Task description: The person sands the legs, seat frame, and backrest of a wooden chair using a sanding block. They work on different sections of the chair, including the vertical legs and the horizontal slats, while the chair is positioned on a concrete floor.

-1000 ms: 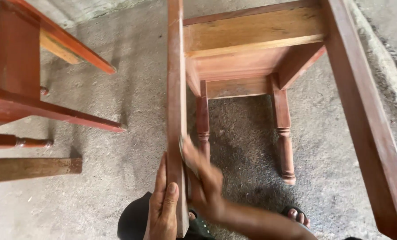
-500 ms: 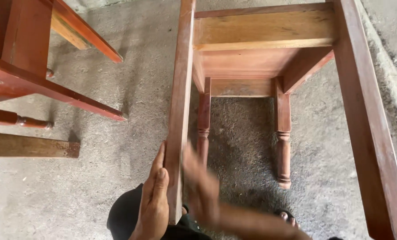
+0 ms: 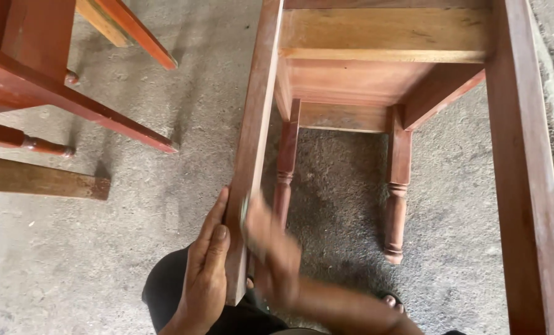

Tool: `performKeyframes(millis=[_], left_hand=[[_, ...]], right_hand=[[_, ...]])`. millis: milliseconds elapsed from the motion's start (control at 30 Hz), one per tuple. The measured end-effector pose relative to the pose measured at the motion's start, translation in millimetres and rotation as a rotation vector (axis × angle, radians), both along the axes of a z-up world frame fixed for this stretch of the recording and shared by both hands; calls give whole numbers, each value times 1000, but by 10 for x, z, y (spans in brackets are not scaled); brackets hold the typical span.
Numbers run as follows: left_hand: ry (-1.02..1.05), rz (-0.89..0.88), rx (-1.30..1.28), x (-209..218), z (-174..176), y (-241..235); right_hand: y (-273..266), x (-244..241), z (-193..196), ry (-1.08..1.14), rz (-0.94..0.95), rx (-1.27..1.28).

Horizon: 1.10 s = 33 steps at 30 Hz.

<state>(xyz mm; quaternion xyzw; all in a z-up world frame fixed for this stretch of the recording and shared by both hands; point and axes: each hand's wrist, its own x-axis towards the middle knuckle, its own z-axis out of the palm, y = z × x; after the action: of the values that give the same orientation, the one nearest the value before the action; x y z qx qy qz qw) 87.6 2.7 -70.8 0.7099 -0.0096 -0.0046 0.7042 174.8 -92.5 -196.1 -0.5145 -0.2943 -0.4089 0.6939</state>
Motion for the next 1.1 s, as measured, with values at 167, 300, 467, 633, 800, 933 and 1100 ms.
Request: performKeyframes(millis=[167, 300, 467, 633, 800, 933, 1100], left_hand=[[71, 27, 31, -42, -42, 18], [39, -55, 176, 26, 275, -136], [20, -178, 233, 80, 330, -54], [309, -128, 169, 138, 295, -32], [330, -135, 32, 102, 277, -21], [334, -133, 28, 128, 302, -20], [382, -140, 67, 123, 301, -9]], right_hand=[[-31, 307, 8, 28, 164, 44], [-554, 1823, 352, 752, 54, 53], [-615, 2408, -973, 829, -199, -402], [-231, 2206, -1876, 548, -550, -1273], [-13, 1317, -2330, 361, -425, -1166], [-20, 2107, -2069, 507, -679, -1722], [-155, 2518, -1993, 563, -561, -1473]])
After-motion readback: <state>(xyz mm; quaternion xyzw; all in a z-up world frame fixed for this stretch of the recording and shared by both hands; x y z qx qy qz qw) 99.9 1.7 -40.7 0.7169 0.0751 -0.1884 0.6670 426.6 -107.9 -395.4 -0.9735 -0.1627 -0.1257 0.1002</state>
